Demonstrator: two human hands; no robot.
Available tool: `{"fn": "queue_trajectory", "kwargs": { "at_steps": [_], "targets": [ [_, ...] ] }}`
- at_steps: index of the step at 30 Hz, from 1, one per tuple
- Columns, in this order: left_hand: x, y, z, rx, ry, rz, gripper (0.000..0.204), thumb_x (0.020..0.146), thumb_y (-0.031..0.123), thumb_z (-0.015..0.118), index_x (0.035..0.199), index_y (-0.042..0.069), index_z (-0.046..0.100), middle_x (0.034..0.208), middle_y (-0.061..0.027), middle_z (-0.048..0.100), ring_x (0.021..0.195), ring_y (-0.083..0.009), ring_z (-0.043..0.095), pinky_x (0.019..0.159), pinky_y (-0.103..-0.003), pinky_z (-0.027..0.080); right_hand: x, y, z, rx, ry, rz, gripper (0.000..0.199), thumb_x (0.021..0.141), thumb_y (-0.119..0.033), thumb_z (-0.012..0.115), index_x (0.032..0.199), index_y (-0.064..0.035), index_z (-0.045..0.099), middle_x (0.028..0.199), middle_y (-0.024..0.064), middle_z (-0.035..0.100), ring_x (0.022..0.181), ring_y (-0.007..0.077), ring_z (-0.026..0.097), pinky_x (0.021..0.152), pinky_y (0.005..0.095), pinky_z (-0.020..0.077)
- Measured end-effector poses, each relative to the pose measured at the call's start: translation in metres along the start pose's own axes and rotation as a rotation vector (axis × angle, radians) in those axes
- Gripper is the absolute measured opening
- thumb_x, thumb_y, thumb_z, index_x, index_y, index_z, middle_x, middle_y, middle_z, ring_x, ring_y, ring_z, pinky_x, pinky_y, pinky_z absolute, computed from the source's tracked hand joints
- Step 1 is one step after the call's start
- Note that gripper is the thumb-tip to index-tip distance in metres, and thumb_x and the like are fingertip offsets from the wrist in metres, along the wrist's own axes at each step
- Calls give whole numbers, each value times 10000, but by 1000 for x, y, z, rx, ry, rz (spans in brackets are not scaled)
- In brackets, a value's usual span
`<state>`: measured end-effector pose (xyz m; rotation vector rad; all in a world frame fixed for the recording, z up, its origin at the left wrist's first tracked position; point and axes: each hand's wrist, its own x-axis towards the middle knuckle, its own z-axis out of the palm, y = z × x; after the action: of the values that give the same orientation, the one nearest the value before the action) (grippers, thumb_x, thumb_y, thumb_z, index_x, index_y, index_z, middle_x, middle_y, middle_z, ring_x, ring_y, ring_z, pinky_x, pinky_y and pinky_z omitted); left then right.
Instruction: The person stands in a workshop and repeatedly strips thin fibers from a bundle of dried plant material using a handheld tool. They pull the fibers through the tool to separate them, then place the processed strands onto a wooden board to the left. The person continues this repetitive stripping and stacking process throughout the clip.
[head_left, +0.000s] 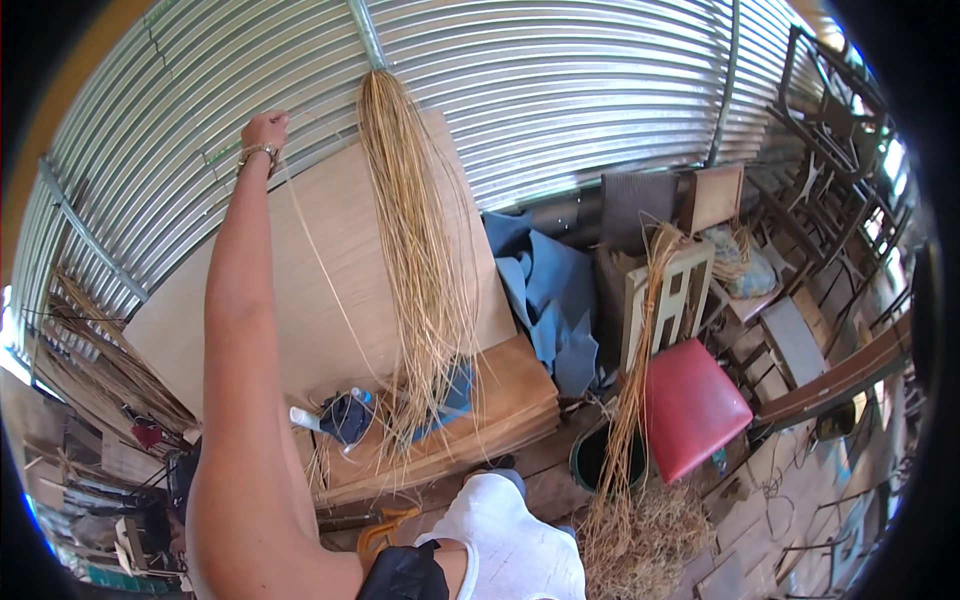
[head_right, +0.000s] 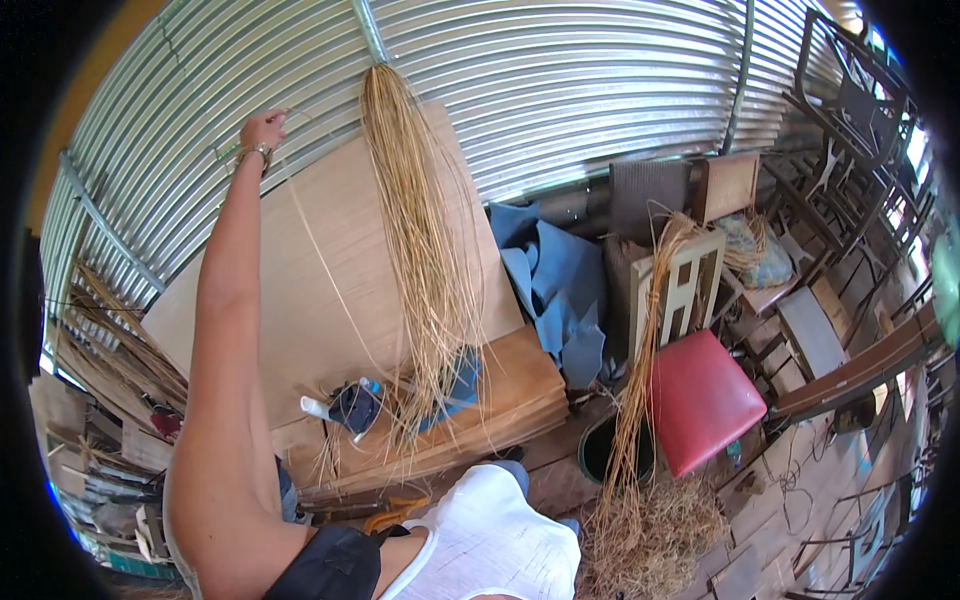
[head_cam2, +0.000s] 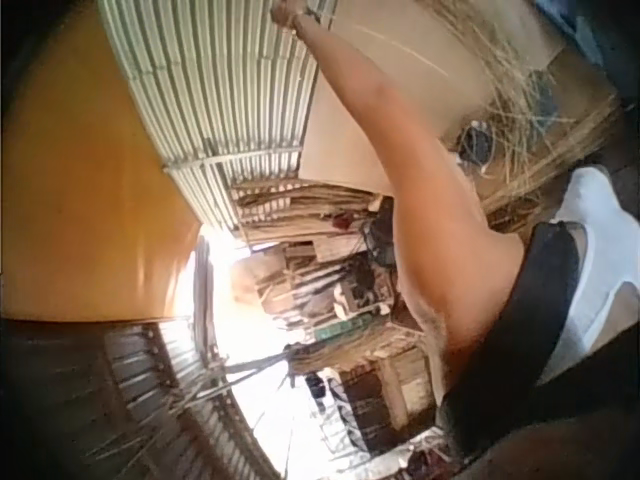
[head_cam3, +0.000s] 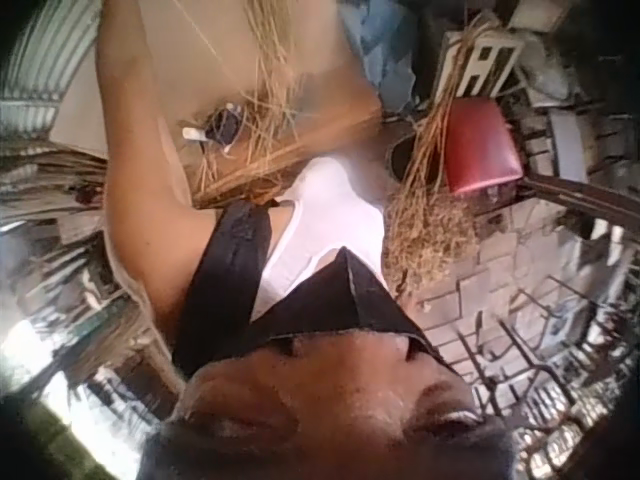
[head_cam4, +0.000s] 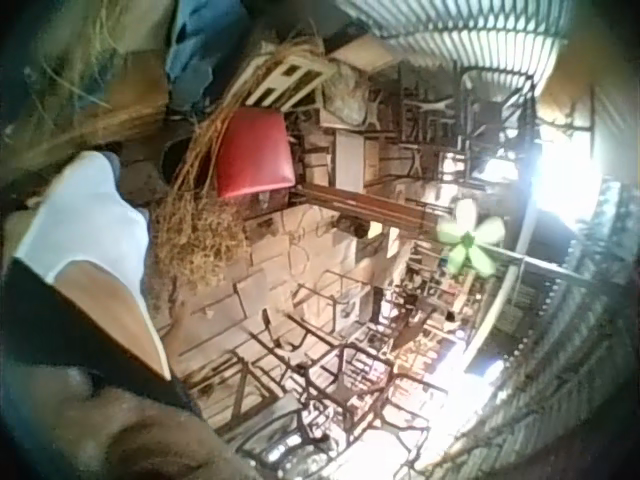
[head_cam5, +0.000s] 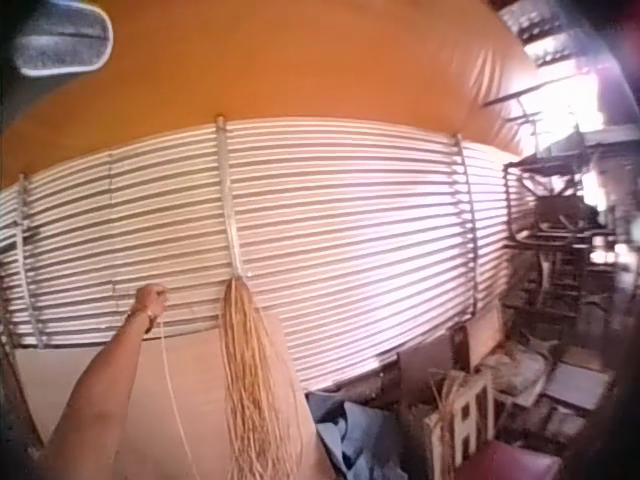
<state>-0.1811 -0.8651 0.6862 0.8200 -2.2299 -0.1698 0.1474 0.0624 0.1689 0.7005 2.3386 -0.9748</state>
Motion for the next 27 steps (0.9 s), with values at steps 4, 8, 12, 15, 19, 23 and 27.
{"fn": "queue_trajectory", "kwargs": {
  "at_steps": [4,8,12,15,19,23,27],
  "targets": [
    [48,10,60,-141,23,-81,227,840,345,643,1011,226,733,891,-39,727,833,-210,693,795,-344,530,8,-82,11,-8,29,-37,280,930,-234,506,895,29,594,699,161,620,630,286,639,571,401,498],
    [140,-16,120,-363,46,-87,265,846,310,675,1009,103,701,872,-60,725,788,-179,704,733,-297,555,14,-144,28,-21,32,-39,287,932,-240,503,894,29,597,717,165,625,652,292,641,587,407,497],
    [158,41,160,-639,-101,-150,282,884,187,675,1055,-34,635,923,-111,702,787,-194,704,686,-279,592,-1,-178,40,-25,77,32,294,933,-245,501,893,29,600,734,170,630,673,297,642,603,413,496],
    [174,61,170,-719,-79,-138,264,867,206,691,1012,-13,661,889,-93,705,743,-168,694,678,-274,578,-6,-200,50,-20,83,53,299,935,-249,499,893,29,601,747,174,633,689,301,643,616,417,495],
    [214,62,203,-784,-104,-6,273,830,264,724,951,20,703,841,-72,717,692,-131,678,669,-267,556,-9,-217,61,-19,92,76,306,936,-254,497,892,28,604,764,178,638,711,306,645,632,423,493],
    [214,80,220,-626,-189,109,275,851,227,718,1028,20,678,952,-62,705,841,-131,683,768,-249,547,-18,-225,69,-11,115,118,313,938,-260,494,891,28,607,782,183,643,732,312,646,648,429,492],
    [205,68,215,-403,-182,414,287,792,273,736,1015,97,699,998,-42,711,920,-155,670,841,-298,517,-24,-232,75,-6,117,119,320,940,-265,492,890,28,609,799,188,648,753,317,648,664,434,491]
  ]
}}
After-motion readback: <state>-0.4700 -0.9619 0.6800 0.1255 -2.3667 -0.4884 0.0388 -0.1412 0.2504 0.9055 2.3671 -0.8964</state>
